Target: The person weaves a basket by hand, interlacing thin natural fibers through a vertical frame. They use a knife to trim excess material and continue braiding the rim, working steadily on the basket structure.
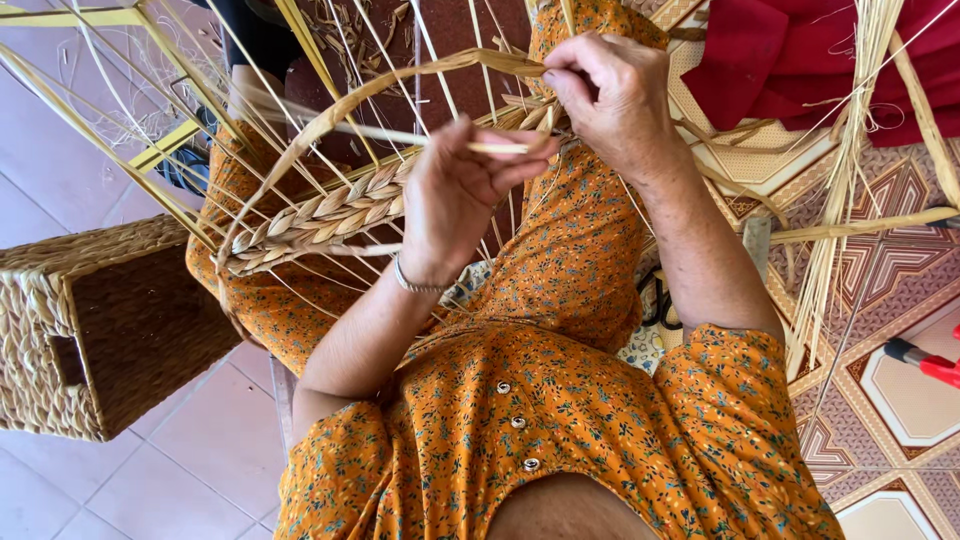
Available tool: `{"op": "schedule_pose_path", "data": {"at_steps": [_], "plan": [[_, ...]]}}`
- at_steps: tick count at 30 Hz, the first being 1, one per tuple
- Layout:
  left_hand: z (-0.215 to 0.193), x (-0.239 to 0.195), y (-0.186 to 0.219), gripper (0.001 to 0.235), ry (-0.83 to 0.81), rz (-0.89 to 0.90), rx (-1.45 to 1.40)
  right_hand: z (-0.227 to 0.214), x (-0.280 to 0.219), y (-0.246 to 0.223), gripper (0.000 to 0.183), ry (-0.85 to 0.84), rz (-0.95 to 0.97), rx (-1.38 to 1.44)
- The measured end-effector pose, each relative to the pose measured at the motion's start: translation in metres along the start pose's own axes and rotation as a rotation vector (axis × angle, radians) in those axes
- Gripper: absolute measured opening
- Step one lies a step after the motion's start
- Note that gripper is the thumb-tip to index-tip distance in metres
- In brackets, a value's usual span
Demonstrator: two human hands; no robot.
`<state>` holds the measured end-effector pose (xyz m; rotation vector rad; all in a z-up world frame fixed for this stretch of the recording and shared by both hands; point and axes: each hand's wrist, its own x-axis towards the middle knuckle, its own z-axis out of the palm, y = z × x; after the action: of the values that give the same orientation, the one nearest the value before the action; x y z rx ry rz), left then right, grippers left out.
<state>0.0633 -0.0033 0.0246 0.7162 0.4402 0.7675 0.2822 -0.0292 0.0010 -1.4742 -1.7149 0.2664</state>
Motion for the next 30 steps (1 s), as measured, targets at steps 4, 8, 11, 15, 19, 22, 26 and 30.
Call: {"op": "schedule_pose_path", "data": {"at_steps": [4,8,11,15,19,22,26,30], "plan": [[0.000,-0.012,0.031,0.038,-0.152,0.254,0.655,-0.013,0.001,-0.002,0.006,-0.143,-0.139,-0.093],[-0.016,0.005,0.051,0.049,0.036,0.613,1.887,-0.022,-0.001,-0.005,0.004,-0.210,-0.120,-0.074],[-0.027,0.005,0.049,0.034,0.081,0.619,2.119,-0.009,-0.004,-0.005,0.014,-0.137,-0.037,-0.087],[-0.042,-0.022,0.037,0.021,-0.150,0.682,2.186,0.004,-0.008,0.001,0.014,-0.005,0.040,-0.038],[-0.060,-0.042,0.043,0.009,-0.241,0.386,2.190,0.004,-0.005,0.001,0.017,0.020,0.115,0.026],[-0.066,-0.060,0.064,0.017,-0.145,0.175,2.307,-0.003,-0.007,0.000,0.016,0.016,0.133,0.080],[-0.059,-0.074,0.087,0.015,-0.070,0.179,2.285,-0.016,-0.023,0.022,0.013,0.007,0.137,0.415],[-0.040,-0.079,0.101,0.012,0.016,0.164,2.294,-0.032,-0.066,0.092,0.012,0.187,0.432,0.516]]}}
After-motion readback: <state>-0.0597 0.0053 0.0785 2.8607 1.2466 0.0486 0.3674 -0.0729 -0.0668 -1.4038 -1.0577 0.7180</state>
